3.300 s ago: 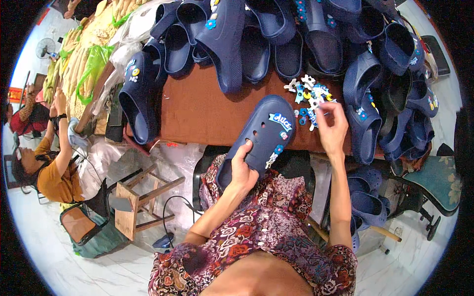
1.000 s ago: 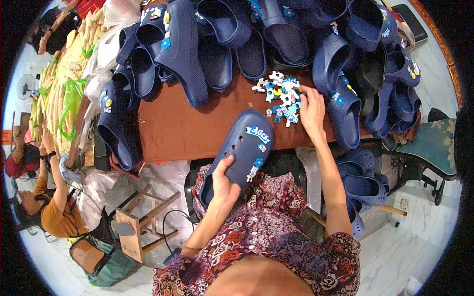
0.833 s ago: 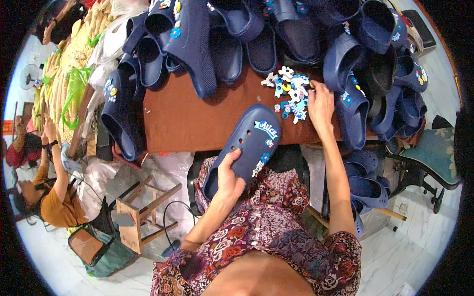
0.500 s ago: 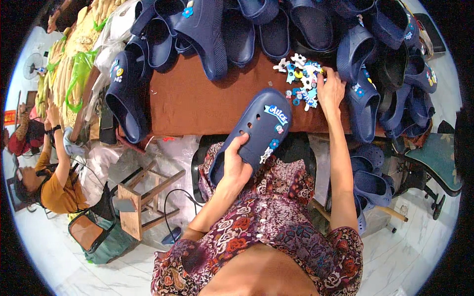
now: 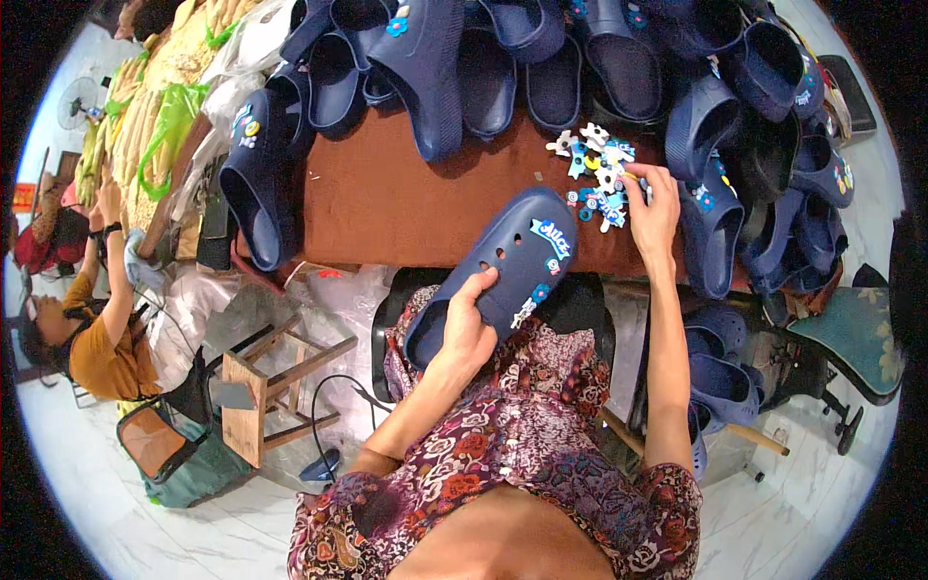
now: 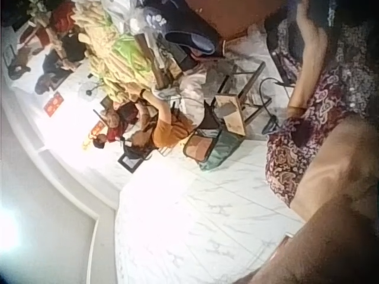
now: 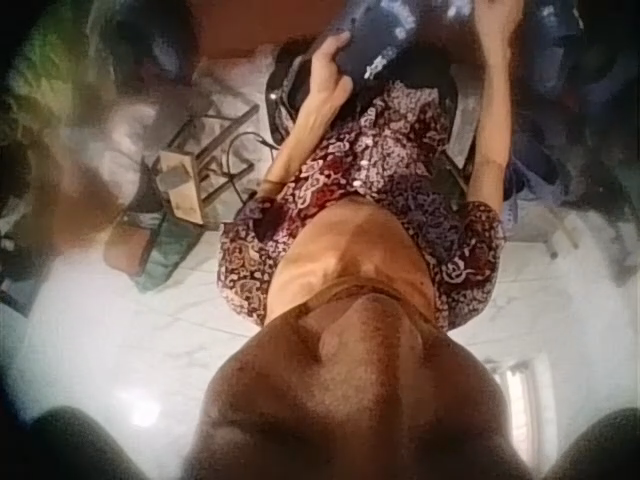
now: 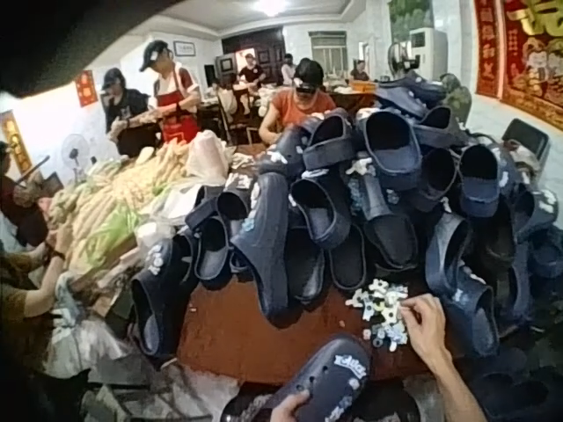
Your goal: Attaching decorative charms or jibbitz to the holes of rubber clogs.
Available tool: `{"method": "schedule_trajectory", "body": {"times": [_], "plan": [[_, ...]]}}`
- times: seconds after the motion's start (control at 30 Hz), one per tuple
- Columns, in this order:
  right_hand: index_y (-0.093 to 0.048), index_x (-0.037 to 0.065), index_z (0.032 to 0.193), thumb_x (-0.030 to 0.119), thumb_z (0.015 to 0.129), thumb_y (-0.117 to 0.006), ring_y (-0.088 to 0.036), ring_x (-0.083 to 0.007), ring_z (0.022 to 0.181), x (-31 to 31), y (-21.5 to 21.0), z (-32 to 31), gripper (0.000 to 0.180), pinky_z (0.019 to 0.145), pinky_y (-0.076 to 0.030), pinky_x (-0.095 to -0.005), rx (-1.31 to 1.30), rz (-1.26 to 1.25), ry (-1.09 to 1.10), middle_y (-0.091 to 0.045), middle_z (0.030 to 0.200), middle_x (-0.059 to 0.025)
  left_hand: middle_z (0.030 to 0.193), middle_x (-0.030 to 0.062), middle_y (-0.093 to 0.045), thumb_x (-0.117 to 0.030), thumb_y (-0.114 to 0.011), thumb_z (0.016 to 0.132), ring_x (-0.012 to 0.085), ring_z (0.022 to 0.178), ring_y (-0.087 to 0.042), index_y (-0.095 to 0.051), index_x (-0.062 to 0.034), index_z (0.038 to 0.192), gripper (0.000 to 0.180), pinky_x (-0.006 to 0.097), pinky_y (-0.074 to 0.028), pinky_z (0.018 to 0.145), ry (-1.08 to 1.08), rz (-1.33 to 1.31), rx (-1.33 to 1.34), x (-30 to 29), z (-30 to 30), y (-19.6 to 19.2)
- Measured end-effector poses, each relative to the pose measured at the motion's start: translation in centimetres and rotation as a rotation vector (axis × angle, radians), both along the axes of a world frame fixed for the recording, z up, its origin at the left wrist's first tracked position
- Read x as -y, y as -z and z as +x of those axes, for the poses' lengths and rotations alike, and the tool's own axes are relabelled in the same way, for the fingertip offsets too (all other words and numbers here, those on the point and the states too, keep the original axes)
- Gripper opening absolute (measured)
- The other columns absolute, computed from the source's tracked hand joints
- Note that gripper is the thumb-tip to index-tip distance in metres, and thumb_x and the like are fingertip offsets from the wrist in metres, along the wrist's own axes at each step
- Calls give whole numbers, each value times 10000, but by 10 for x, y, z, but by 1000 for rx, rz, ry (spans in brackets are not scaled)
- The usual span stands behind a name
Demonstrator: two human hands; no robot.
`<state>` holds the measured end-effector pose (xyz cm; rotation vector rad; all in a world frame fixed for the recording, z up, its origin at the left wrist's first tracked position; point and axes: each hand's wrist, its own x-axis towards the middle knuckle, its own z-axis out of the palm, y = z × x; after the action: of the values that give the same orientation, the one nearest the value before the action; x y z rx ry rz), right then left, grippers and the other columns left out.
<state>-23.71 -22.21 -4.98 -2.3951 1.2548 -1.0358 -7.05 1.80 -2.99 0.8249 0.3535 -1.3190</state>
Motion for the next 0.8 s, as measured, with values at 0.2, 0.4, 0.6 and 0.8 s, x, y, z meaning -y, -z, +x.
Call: {"method": "schedule_trajectory", "body": {"times": [0.2, 0.4, 0.6, 0.8], "plan": [[-732, 49, 957, 71, 835, -735, -628, -201, 923, -46, -53, 17, 123, 812, -484, -309, 212, 268, -246, -661, 962, -66, 1172, 155, -668, -157, -591, 933, 292, 1059, -659, -577, 7, 1216, 327, 442, -516, 981, 40, -25, 9, -1, 0, 1], [-704, 34, 923, 56, 818, -723, -640, -240, 895, -75, -60, 33, 109, 784, -501, -348, 174, 320, -610, -669, 906, -96, 1193, 135, -659, -152, -598, 938, 259, 1068, -660, -584, 3, 1217, 320, 421, -523, 978, 145, -62, 62, -2, -4, -13], [-674, 76, 971, 113, 806, -730, -637, -282, 945, -88, -52, 31, 179, 829, -495, -404, -39, -20, -696, -674, 967, -77, 1180, 119, -666, -152, -600, 938, 242, 1067, -662, -589, -4, 1208, 308, 405, -530, 972, 181, -34, 43, -5, -2, -14], [-685, 73, 927, 153, 793, -765, -643, -269, 967, -91, -42, 25, 176, 839, -501, -389, 27, 85, -659, -692, 946, -69, 1153, 110, -678, -158, -595, 945, 228, 1057, -664, -592, -7, 1218, 312, 394, -521, 978, 154, -62, 48, -2, -7, -8]]}}
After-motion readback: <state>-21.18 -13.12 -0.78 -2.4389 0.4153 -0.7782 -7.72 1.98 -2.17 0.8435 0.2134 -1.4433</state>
